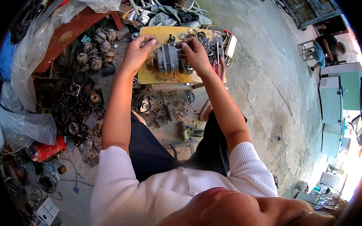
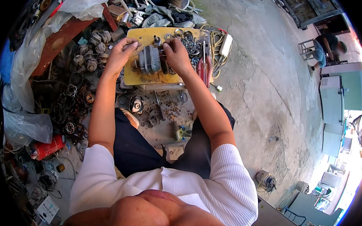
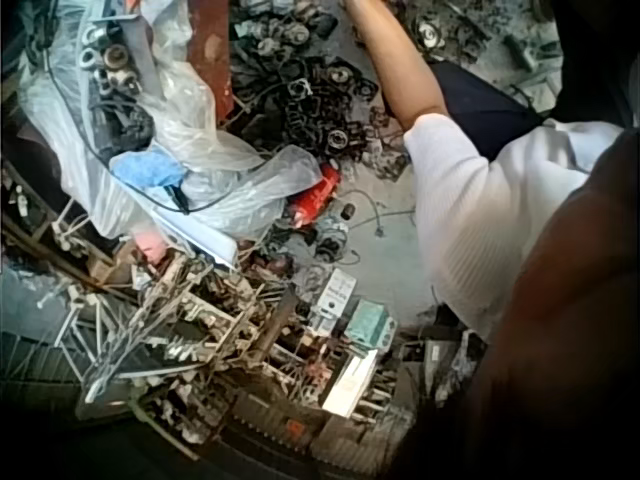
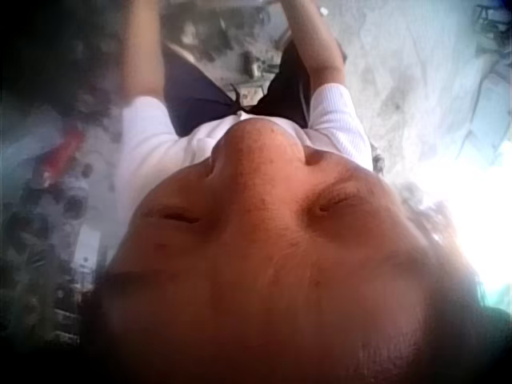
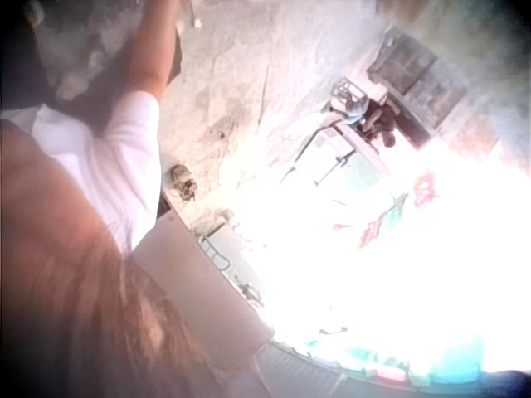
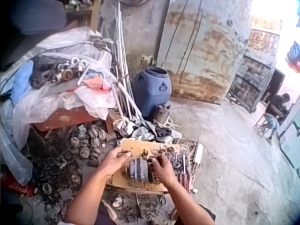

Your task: The person uses a screwdriver to tighten a screw on a metal motor component. They also handle and sort through small metal rings and screws from a pile on the work surface.

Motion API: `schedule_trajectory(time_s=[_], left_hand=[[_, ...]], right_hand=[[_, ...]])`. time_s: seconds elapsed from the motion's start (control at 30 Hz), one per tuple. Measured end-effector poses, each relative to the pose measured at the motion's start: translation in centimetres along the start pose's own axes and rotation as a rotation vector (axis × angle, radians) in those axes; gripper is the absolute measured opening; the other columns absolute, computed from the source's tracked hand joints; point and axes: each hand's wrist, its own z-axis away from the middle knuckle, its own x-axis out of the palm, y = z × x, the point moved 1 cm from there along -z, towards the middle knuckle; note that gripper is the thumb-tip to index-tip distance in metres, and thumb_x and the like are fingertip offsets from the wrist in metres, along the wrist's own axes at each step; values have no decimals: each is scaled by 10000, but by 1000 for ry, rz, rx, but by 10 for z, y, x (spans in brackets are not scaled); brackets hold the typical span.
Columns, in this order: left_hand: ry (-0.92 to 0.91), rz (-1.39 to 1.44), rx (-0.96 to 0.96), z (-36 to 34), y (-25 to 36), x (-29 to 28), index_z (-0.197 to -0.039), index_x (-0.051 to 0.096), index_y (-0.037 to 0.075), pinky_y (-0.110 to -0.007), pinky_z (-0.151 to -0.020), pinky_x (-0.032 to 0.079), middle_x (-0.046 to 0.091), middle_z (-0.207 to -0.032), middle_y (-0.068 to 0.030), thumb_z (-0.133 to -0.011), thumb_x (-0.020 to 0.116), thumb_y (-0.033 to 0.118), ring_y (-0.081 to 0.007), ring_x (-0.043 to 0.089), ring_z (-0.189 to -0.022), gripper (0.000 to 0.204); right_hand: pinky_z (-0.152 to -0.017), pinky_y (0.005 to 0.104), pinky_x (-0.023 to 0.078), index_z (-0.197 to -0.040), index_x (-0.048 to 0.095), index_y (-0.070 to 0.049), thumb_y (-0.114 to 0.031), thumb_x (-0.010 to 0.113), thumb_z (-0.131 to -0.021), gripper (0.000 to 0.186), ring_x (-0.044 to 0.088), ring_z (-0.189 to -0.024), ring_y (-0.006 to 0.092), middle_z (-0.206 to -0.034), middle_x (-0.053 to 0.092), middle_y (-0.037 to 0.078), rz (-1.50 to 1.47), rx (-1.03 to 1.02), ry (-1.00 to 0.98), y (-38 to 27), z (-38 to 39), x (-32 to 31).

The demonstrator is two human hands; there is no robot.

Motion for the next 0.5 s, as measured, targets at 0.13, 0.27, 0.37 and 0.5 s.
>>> schedule_trajectory(time_s=[0.13, 0.27, 0.37, 0.5], left_hand=[[-56, 103, 31, 6, 12, 7, -1095, 633, 46, -243, -891, 464, 680, -1039, -39, -922, 653, 127, -99, 618, -997, 193], [-78, 121, 88, 7, 15, 11, -1084, 640, 44, -234, -889, 463, 672, -1026, -19, -904, 671, 100, -88, 612, -991, 191], [-83, 131, 97, 7, 14, 10, -1079, 645, 43, -234, -888, 462, 664, -1016, -6, -902, 673, 97, -82, 605, -981, 187], [-84, 109, 116, 7, 16, 11, -1063, 663, 55, -239, -888, 459, 658, -1010, 2, -890, 689, 107, -77, 594, -969, 182]], right_hand=[[-712, 219, 476, -1030, 605, -9, -132, 639, -932, 161, 582, -794, 71, -886, 640, 9, -16, -199, -45, -18, 3, -1], [-734, 217, 464, -996, 630, -8, -122, 666, -915, 144, 572, -810, 60, -870, 644, -2, -22, -254, -155, -29, 14, 8], [-752, 224, 468, -986, 640, -10, -112, 674, -907, 134, 572, -815, 59, -877, 647, -8, 61, -294, -149, -27, 15, 8], [-747, 226, 470, -996, 646, -3, -115, 681, -901, 151, 577, -809, 65, -867, 653, 0, 96, -287, -140, -28, 16, 7]])
